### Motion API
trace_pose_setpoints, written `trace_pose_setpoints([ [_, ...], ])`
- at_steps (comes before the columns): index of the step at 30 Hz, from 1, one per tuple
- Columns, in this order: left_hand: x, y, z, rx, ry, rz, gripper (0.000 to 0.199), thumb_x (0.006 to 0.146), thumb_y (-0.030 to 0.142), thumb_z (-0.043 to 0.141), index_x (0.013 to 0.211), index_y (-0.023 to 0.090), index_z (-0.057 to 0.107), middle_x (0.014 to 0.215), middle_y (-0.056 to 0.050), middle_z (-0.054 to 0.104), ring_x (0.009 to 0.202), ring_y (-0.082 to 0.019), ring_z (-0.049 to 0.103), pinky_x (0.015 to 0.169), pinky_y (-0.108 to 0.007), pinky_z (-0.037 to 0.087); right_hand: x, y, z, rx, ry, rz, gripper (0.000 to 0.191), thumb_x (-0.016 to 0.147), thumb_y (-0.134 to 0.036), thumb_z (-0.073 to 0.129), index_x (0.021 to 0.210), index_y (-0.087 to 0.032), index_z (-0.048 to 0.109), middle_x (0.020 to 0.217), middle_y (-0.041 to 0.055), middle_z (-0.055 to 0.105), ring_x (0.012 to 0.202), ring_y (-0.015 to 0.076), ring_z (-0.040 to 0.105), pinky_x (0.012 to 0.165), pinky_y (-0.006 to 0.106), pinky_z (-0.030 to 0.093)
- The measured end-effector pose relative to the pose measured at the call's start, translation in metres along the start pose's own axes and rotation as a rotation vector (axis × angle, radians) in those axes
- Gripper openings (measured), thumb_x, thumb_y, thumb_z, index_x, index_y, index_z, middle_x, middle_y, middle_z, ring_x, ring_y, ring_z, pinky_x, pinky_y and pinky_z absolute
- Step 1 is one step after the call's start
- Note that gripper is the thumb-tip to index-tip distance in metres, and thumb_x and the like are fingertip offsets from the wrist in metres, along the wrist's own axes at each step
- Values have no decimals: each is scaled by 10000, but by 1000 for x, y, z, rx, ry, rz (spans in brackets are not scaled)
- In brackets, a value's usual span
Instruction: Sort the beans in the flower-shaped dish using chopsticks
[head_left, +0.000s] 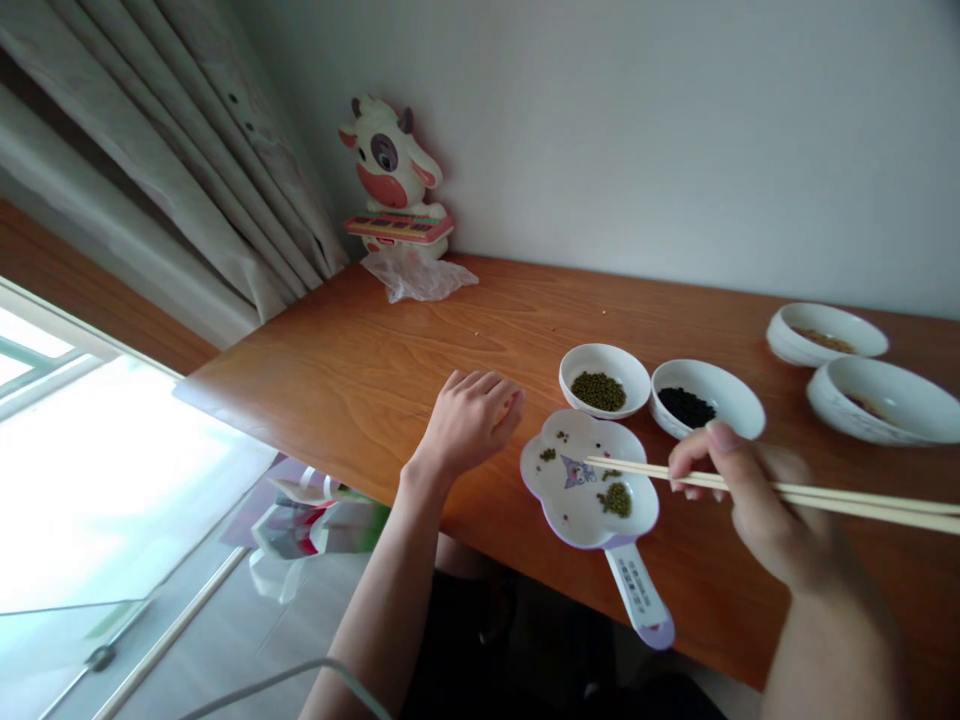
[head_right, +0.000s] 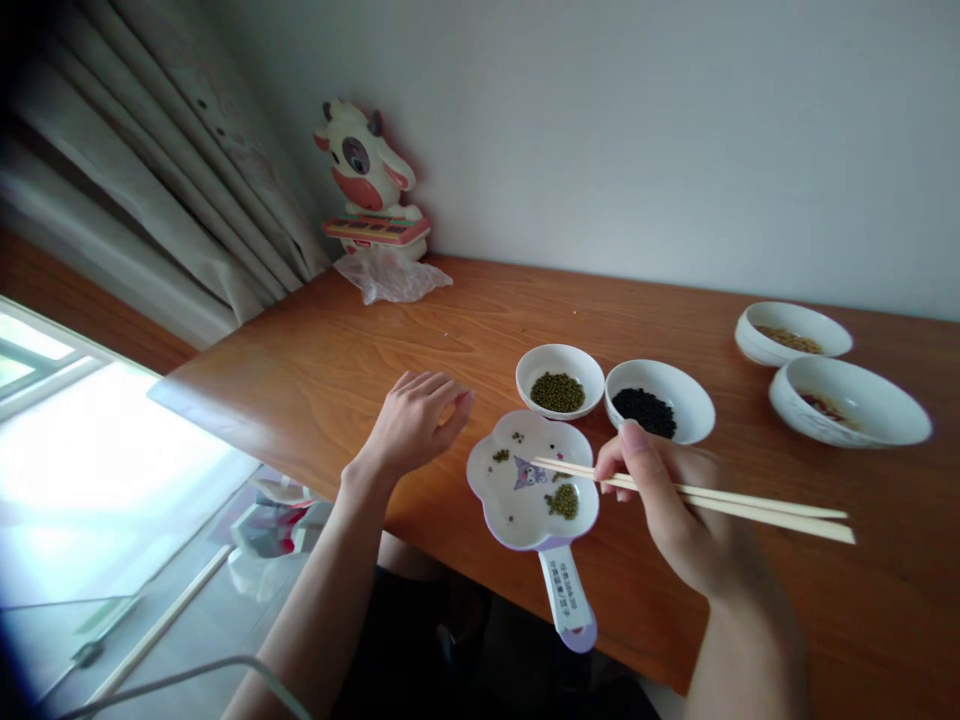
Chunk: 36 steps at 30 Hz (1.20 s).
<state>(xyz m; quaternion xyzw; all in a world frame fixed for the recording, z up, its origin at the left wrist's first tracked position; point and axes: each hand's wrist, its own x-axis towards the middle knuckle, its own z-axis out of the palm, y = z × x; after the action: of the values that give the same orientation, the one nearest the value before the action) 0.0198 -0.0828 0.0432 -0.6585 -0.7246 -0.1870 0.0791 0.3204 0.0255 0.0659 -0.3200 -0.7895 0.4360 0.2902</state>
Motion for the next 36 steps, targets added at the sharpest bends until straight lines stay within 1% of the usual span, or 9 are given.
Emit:
trace_pose_setpoints([
  [2, 13, -1, 2, 15, 20, 39, 346, 1079, 326, 414, 907, 185, 678, 878, -53, 708, 836, -177, 626, 804, -329, 420, -4, 3, 3, -19, 1, 19, 464, 1068, -504, 451, 789, -252, 722, 739, 25, 702, 675, 183, 648, 635, 319, 511],
  [4, 16, -3, 7, 8, -12, 57, 329, 1072, 309, 433, 872, 183, 662, 851, -43, 708, 784, -165, 619, 763, -315, 415, -9, 6, 6, -58, 14, 49, 419, 1066, -492, 464, 823, -266, 720, 778, 15, 710, 708, 184, 655, 661, 322, 515],
  [9, -5, -1, 23, -42, -180, -1, 354, 1088, 354, 434, 852, 190, 641, 840, -42, 718, 728, -170, 625, 704, -306, 435, -16, 2, 15, -215, 47, 65, 345, 1057, -491, 487, 898, -291, 719, 785, 7, 683, 732, 189, 639, 682, 332, 490],
  [12, -16, 2, 26, -71, -191, -21, 378, 1103, 369, 409, 872, 186, 647, 900, -61, 729, 833, -193, 656, 776, -322, 472, -13, -1, 21, -237, 71, 20, 350, 1071, -475, 454, 924, -310, 726, 744, -5, 653, 695, 170, 614, 631, 317, 461],
  [16, -18, 3, 26, -105, -219, 20, 475, 1124, 402, 337, 859, 188, 668, 903, -70, 735, 871, -207, 667, 854, -347, 489, -6, 1, 27, -220, 69, -28, 391, 1085, -450, 406, 909, -299, 722, 817, 10, 695, 726, 185, 625, 637, 343, 463],
  [23, -18, 5, 21, -176, -303, -59, 584, 1135, 474, 225, 843, 212, 658, 897, -53, 768, 753, -193, 694, 667, -304, 430, 5, -2, 40, -226, 48, -66, 390, 1089, -427, 409, 909, -285, 724, 739, 18, 669, 668, 188, 617, 614, 355, 445],
  [26, -17, 6, 18, -208, -303, -91, 592, 1132, 494, 230, 825, 215, 653, 870, -47, 768, 733, -191, 697, 644, -305, 403, 7, -2, 41, -216, 52, -82, 360, 1085, -400, 440, 919, -271, 732, 814, 26, 700, 716, 184, 633, 649, 348, 464],
  [30, -18, 7, 16, -252, -306, -79, 598, 1132, 496, 231, 793, 219, 638, 829, -33, 753, 735, -177, 691, 661, -298, 393, 5, 4, 39, -181, 80, -65, 409, 1096, -408, 397, 893, -258, 719, 739, 19, 644, 669, 175, 598, 603, 334, 433],
  [36, -17, 9, 16, -277, -323, -81, 563, 1131, 472, 260, 764, 211, 597, 818, -21, 740, 714, -162, 661, 658, -296, 374, 4, 10, 44, -190, 47, -287, 342, 1077, -292, 398, 872, -235, 666, 832, 47, 695, 763, 200, 655, 691, 353, 464],
])
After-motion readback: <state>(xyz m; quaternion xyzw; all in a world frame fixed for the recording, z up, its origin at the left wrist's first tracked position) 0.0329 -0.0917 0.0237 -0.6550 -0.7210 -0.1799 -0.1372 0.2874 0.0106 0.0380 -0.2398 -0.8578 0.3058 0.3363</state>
